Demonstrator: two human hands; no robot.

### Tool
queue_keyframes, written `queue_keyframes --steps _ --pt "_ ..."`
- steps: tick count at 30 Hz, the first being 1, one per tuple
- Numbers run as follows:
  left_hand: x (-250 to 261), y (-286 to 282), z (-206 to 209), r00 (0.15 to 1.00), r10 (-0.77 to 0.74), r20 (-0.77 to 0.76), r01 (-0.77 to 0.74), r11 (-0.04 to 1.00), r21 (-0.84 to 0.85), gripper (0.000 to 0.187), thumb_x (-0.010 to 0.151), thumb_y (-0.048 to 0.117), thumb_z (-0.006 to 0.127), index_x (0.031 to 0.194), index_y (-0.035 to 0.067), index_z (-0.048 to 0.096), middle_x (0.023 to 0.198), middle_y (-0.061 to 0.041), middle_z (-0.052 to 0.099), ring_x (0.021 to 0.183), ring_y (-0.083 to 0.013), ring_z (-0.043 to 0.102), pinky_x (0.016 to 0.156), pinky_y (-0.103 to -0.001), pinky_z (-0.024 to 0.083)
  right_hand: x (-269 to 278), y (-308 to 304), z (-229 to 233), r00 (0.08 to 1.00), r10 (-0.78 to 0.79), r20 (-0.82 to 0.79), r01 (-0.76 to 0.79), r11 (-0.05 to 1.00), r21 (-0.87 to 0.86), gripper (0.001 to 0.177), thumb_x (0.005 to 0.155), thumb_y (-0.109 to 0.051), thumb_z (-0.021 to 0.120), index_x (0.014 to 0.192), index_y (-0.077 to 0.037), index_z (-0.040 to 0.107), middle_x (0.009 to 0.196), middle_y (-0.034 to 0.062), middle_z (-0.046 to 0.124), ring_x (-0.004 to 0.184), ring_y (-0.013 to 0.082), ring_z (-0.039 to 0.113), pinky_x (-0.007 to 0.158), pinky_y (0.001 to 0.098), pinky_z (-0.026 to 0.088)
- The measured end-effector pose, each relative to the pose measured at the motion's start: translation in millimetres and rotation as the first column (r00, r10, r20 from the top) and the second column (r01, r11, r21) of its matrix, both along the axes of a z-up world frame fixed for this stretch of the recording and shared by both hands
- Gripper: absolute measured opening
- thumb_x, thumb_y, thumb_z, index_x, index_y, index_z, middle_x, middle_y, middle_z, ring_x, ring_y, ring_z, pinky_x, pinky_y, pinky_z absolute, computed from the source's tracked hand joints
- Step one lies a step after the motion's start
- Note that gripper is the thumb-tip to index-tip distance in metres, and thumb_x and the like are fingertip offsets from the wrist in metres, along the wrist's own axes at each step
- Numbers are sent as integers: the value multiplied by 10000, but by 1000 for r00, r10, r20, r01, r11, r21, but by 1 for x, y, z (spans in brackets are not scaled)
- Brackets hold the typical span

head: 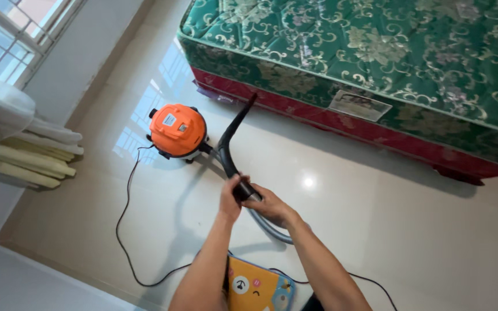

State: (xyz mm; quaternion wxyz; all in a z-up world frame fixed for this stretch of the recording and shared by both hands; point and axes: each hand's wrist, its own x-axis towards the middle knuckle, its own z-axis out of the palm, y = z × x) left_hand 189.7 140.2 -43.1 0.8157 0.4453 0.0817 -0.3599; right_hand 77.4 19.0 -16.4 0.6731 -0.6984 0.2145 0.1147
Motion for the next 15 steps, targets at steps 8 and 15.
queue_keyframes --steps 8,15 --pt "93 -21 -44 917 327 -230 -255 922 291 275 919 241 748 822 87 542 641 -19 492 542 -160 496 521 -349 449 42 0 14 977 213 -30 -202 856 -476 678 765 -233 784 1394 -160 544 1199 150 697 1114 325 677 942 422 535" --pt "162 -49 -79 881 433 -190 -388 892 232 194 911 73 650 788 17 511 610 -57 497 462 -180 495 432 -352 438 131 10 -4 993 121 -5 -76 593 -801 598 691 -280 833 1176 -128 519 1154 142 644 1013 402 657 852 519 538"
